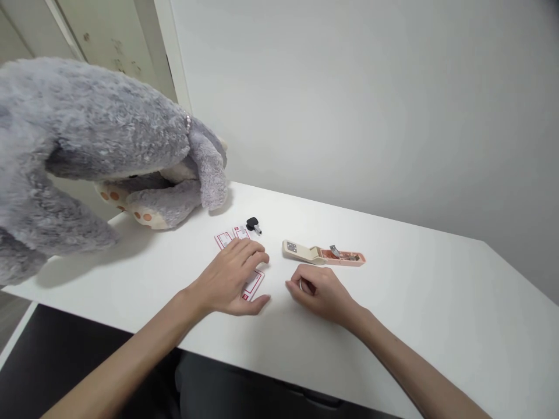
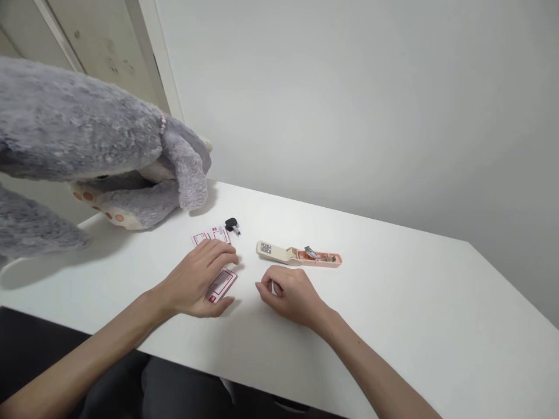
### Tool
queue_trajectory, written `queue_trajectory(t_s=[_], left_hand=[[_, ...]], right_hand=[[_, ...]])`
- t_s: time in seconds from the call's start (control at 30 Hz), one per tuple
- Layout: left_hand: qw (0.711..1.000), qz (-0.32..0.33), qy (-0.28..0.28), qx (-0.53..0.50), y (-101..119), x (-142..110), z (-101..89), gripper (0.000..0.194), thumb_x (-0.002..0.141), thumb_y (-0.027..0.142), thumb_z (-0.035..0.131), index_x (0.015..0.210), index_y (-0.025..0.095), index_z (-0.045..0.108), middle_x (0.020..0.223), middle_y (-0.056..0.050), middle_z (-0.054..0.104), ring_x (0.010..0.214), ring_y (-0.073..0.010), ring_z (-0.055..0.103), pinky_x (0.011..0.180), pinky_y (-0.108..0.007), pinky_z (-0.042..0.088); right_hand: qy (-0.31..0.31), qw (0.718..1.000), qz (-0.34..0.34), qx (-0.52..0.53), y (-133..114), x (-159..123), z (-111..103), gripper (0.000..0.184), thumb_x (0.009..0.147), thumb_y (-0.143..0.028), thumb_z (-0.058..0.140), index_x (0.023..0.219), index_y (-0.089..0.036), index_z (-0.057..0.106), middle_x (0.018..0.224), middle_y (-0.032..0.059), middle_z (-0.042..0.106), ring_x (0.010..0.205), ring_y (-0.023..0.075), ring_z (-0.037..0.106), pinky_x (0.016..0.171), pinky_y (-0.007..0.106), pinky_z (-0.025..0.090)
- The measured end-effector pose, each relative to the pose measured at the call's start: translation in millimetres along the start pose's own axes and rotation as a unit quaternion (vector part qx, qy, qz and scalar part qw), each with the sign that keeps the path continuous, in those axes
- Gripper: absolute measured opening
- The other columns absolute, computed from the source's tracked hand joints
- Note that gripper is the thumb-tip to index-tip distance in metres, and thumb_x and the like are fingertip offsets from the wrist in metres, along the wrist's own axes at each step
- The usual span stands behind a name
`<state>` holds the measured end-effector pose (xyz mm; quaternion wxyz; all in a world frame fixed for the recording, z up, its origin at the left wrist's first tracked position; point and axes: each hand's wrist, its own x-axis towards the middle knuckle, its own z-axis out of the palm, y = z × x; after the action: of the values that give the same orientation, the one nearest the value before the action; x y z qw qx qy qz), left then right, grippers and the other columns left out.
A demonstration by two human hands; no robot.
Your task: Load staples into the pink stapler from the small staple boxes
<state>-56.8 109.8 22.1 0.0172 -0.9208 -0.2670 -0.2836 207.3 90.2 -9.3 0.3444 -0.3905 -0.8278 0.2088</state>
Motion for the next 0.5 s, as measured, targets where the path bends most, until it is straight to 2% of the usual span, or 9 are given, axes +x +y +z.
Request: queue_trajectory(t_s=[0.13,0.27,0.5], left_hand=[[0.997,-0.038,-0.046,0.047,1.9,0.7,-2.4,0.035,0.087,0.051,0.065,0.105,0.021,0.065,0.101,-0.009,0.067,0.089,-0.0268,0.064,0.081,-0.043,0.046],[0.993,-0.081,-0.076,0.049,2.9,-2.2,0.3,0.034,0.089,0.048,0.063,0.109,0.021,0.065,0.102,-0.007,0.068,0.08,-0.023,0.064,0.074,-0.038,0.045],[0.989,-0.115,-0.072,0.051,2.2,-3.1,0.8,0.043,0.087,0.049,0.064,0.117,0.02,0.066,0.108,-0.009,0.069,0.088,-0.0266,0.067,0.079,-0.04,0.048]], right_hand=[[-0.004,1.0,-0.007,0.001,-0.6,0.2,-0.9,0.023,0.097,-0.023,0.061,0.075,-0.022,0.056,0.06,-0.006,0.049,0.053,0.0098,0.042,0.054,0.025,0.032],[-0.002,1.0,-0.013,0.003,0.3,0.1,-0.7,0.022,0.097,-0.023,0.061,0.076,-0.022,0.056,0.061,-0.0061,0.051,0.053,0.0093,0.042,0.055,0.024,0.032],[-0.003,1.0,-0.007,0.004,0.5,-0.6,-0.7,0.022,0.097,-0.022,0.061,0.075,-0.022,0.056,0.06,-0.0061,0.051,0.053,0.0093,0.042,0.055,0.025,0.032]])
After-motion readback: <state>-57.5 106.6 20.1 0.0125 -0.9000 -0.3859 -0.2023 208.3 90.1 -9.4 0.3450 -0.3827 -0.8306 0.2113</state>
